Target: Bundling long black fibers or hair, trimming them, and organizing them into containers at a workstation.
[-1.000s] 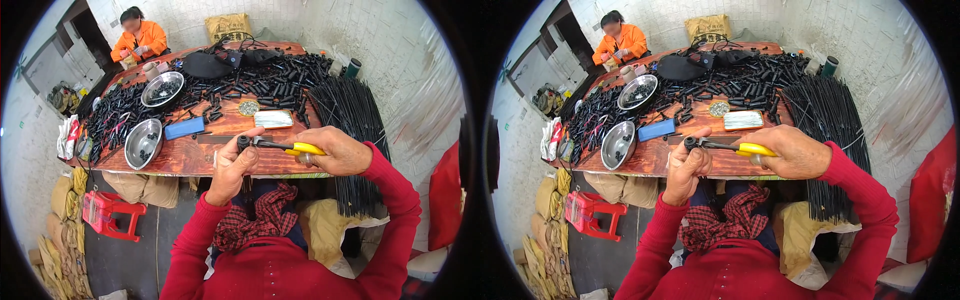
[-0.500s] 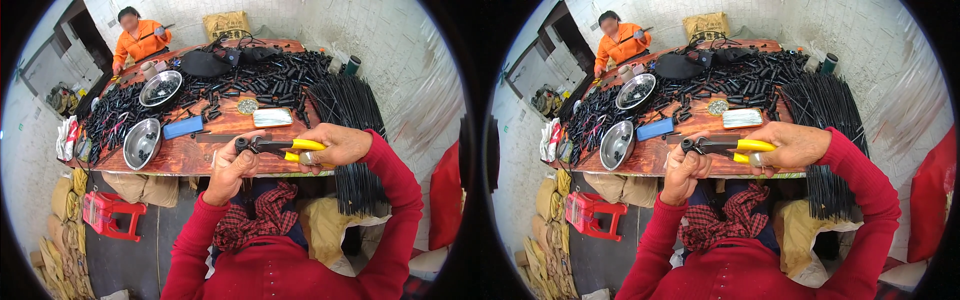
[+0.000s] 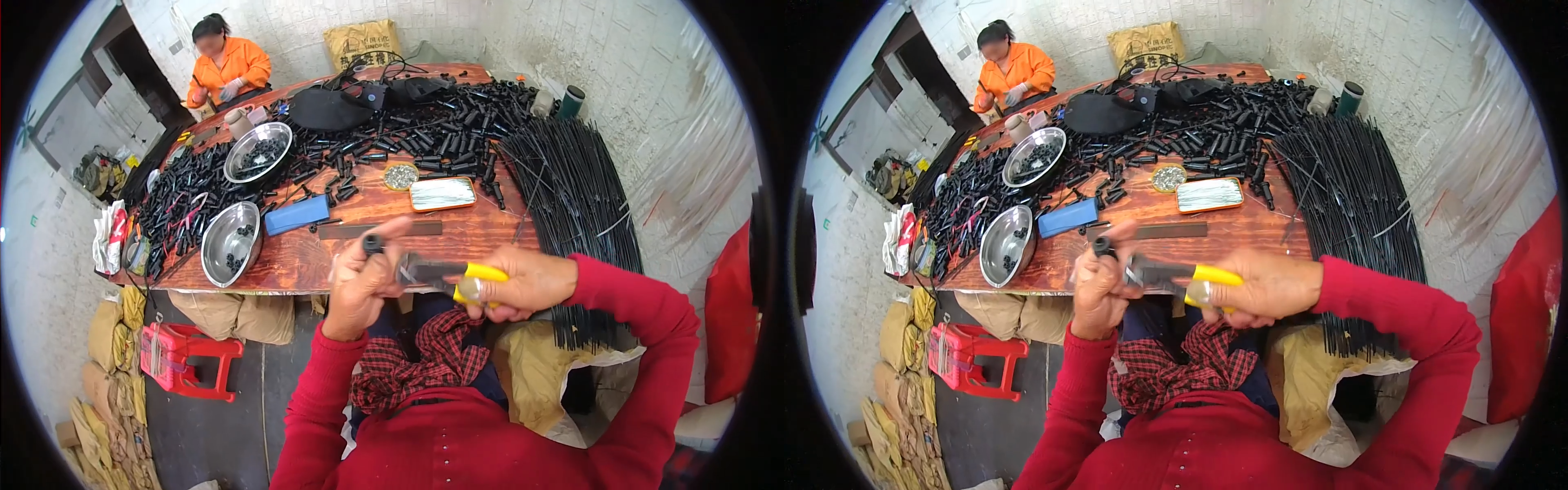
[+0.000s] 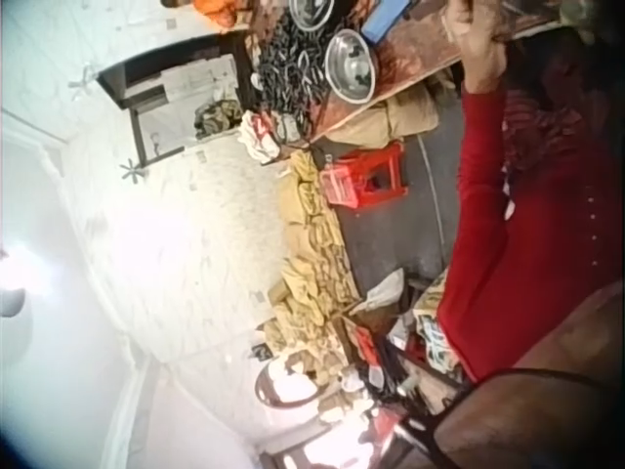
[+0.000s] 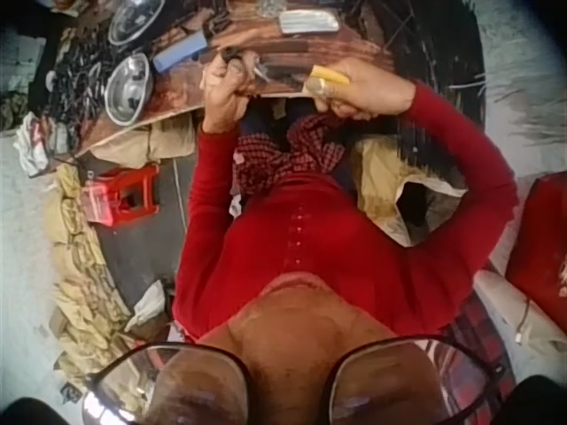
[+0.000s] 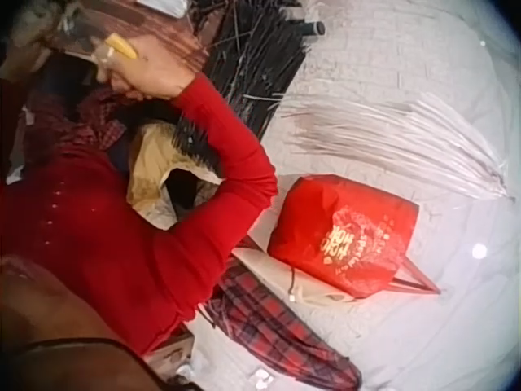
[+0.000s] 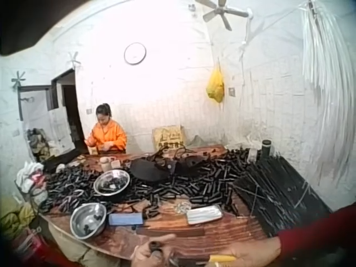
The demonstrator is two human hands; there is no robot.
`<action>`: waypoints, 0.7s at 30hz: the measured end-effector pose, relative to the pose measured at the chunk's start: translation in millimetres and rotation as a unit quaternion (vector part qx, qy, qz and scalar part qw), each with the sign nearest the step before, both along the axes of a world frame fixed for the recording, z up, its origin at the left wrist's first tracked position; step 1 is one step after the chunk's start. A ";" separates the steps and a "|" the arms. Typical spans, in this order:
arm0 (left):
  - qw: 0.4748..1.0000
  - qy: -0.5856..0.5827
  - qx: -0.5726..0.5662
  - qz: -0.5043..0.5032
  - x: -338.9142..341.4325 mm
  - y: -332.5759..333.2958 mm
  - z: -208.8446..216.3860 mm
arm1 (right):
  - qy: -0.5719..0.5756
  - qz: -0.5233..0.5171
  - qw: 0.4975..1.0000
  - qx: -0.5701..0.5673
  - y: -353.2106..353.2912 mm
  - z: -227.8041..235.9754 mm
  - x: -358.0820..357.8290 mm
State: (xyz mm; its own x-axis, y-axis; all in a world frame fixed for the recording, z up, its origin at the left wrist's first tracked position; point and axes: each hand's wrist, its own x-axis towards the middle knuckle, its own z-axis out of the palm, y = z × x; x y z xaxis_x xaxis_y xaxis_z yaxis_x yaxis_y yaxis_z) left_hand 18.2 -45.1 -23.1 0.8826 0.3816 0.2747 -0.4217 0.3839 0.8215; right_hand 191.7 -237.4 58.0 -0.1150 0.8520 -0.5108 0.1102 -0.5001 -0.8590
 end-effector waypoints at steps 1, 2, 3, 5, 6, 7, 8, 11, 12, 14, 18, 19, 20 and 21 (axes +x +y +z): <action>0.996 -0.088 0.033 -0.001 2.7 10.4 -7.0 | -0.004 0.026 1.000 0.001 -0.3 -2.6 -0.8; 0.996 -0.088 0.032 0.012 -0.7 17.6 -6.7 | -0.003 0.023 1.000 0.001 -1.6 -8.0 -1.2; 0.995 -0.088 0.017 0.033 -3.1 27.8 -10.1 | -0.069 0.049 0.995 0.061 -1.4 -17.1 0.2; 0.995 -0.085 0.001 0.049 -5.8 41.5 -15.5 | -0.279 0.153 0.918 0.237 2.9 -48.7 14.0; 0.994 -0.099 -0.031 0.044 -7.3 45.8 -16.7 | -0.279 0.150 0.919 0.236 8.0 -61.7 20.6; 0.991 -0.111 -0.061 0.044 -8.4 50.5 -19.0 | -0.239 0.153 0.940 0.191 18.2 -72.0 27.6; 0.991 -0.110 -0.062 0.045 -7.9 52.1 -20.3 | -0.200 0.155 0.957 0.143 27.3 -80.5 34.8; 0.992 -0.083 -0.053 0.080 0.8 55.5 -22.2 | -0.229 -0.021 0.946 0.229 71.8 -109.3 72.4; 0.992 -0.082 -0.053 0.083 -0.2 57.1 -22.1 | -0.322 -0.072 0.912 0.243 90.4 -99.5 75.9; 0.993 -0.061 -0.052 0.091 5.2 59.5 -21.7 | -0.538 -0.100 0.809 0.216 129.5 -105.3 98.0; 0.995 -0.040 -0.026 0.086 12.6 68.7 -31.0 | -0.663 -0.117 0.695 0.251 194.7 -164.5 144.6; 0.995 -0.041 -0.022 0.092 12.8 70.7 -32.4 | -0.662 -0.115 0.697 0.250 204.6 -169.8 147.7; 0.994 -0.042 -0.019 0.097 13.0 72.9 -33.3 | -0.674 -0.111 0.692 0.234 212.9 -174.9 150.6; 0.994 -0.041 -0.021 0.097 13.0 75.3 -33.5 | -0.686 -0.106 0.686 0.218 220.1 -179.5 153.9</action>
State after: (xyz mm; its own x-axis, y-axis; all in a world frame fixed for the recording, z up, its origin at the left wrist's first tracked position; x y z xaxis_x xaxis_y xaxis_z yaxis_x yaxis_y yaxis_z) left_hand 31.2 30.2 -56.6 0.7670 0.5548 0.3223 -0.5552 0.3221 0.7668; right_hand 345.6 -17.3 -121.5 0.3701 0.8811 0.2943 0.9287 -0.3588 -0.0935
